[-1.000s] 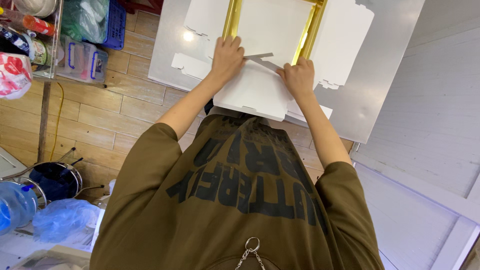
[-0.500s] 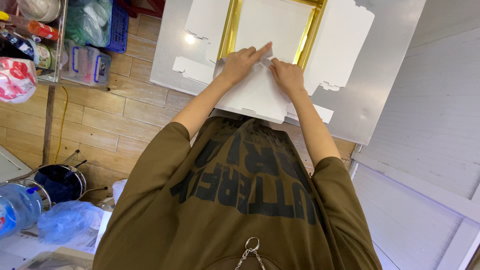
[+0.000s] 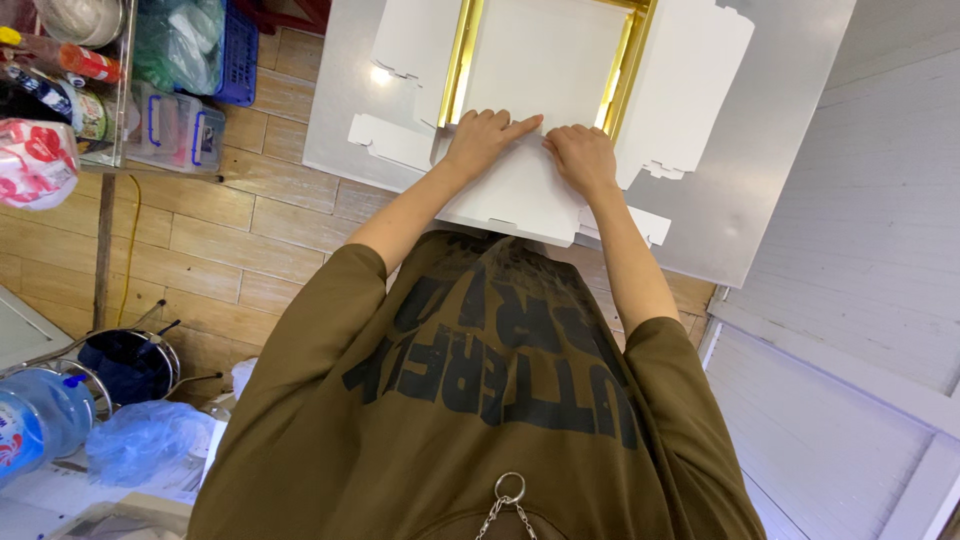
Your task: The person assembles a square frame by applying gold tape to the edges of a white board. They fold the taped edges inward to form a box-like structure and then attach a gold frame to the opening.
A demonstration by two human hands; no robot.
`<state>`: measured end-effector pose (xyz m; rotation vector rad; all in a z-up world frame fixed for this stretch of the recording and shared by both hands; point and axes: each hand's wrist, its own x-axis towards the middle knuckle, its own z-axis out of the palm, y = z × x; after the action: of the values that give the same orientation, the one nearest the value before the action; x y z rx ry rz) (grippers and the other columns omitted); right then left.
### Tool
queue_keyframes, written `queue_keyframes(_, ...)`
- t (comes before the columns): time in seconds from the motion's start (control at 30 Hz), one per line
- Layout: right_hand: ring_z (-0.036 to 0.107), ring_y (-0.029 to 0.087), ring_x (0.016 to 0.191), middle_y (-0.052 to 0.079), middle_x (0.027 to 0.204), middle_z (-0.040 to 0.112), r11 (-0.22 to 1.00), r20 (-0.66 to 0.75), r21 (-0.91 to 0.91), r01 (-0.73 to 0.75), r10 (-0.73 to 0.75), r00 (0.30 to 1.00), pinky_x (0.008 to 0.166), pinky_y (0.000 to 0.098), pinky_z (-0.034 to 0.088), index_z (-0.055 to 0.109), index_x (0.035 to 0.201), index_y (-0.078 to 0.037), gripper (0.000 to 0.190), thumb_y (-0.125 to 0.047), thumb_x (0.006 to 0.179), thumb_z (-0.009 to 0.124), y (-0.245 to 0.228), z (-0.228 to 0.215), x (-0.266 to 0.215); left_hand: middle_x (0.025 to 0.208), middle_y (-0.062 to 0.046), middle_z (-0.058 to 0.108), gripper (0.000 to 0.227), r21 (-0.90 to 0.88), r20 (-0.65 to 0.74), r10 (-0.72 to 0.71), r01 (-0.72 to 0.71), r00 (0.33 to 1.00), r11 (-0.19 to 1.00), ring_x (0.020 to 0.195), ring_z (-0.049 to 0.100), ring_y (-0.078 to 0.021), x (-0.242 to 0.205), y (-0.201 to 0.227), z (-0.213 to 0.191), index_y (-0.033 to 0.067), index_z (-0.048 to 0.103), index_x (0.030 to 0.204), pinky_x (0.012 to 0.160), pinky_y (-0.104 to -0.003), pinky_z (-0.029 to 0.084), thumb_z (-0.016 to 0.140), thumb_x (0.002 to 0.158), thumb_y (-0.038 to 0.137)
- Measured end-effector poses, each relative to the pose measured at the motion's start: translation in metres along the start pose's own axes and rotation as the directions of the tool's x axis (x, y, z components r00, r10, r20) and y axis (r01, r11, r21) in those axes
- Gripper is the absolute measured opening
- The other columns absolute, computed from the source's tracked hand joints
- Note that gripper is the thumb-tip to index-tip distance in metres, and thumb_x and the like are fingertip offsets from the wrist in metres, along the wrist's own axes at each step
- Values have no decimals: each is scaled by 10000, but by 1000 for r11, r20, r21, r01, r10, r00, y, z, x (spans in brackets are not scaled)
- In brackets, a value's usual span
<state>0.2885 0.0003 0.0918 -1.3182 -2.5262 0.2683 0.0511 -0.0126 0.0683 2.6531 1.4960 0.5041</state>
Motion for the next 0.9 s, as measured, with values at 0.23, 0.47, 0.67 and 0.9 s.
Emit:
queue_keyframes(0.23,677,267,909,58,924,717,990,34,115,-76,73,997,784,417,521,706,979,-115,89,-197,994,676,21,-32,2,913,38,620,557,32,-6,249,-248,969,968,760,598,-170,-15,-4,-4,386,578,1469,675,-338,437,602,971,137)
queue_keyframes(0.47,605,312,1255,129,1364,640,986,-300,160,50,0,954,1041,434,498,644,1195,-54,275,2,926,641,8,-24,-32,1091,-56,646,689,-6,51,18,-17,999,1000,1012,622,-247,2,8,-23,383,505,1540,876,-443,457,611,931,78)
queue_keyframes(0.67,560,288,969,160,1234,557,581,-233,743,-333,690,685,777,378,507,511,1114,-15,388,-178,913,800,6,-5,-100,1432,-155,558,605,-306,-273,-396,311,877,900,1366,480,-350,-49,22,-69,154,539,1407,1138,-499,371,712,839,38)
queue_keyframes(0.9,548,233,787,126,966,574,718,-64,395,-573,644,763,729,398,490,572,1058,-1,235,-167,978,718,8,33,-112,1099,-181,618,157,-483,81,-771,701,632,525,1008,603,-328,-114,-11,-20,38,530,1021,928,-420,505,664,994,114)
